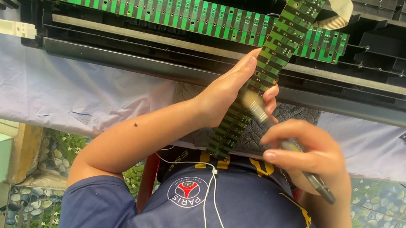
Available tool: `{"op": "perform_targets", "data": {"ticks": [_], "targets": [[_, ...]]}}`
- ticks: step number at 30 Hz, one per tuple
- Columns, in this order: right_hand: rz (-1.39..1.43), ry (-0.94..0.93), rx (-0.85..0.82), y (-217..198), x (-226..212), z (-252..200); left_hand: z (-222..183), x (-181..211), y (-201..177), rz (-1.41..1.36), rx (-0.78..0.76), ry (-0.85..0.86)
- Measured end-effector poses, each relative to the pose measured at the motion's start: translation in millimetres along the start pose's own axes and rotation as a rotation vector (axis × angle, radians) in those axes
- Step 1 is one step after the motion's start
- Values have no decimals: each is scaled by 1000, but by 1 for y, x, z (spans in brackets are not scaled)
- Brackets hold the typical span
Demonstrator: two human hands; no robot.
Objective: Cleaning circuit board strips from a disassembled electronic keyboard using a brush.
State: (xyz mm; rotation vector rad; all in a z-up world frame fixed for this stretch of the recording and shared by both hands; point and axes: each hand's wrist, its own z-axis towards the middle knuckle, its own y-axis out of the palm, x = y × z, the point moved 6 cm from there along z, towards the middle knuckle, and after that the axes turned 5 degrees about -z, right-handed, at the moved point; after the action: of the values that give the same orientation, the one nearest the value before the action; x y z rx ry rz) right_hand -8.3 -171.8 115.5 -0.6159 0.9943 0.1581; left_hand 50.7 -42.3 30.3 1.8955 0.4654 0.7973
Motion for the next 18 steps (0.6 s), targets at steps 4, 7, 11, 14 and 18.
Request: {"op": "perform_targets", "data": {"ticks": [4,7,11,14,18], "targets": [[-210,63,66,-3,-12,16,3,0,-18,121,104,41],[-272,27,-123,0,-8,15,0,8,-13,412,156,81],[-36,-55,-318,11,-16,12,-1,2,-2,71,-73,45],[116,-96,-362,15,-17,8,-2,1,-3,106,-75,20],[78,29,-107,8,-16,5,0,0,-4,89,-70,18]]}}
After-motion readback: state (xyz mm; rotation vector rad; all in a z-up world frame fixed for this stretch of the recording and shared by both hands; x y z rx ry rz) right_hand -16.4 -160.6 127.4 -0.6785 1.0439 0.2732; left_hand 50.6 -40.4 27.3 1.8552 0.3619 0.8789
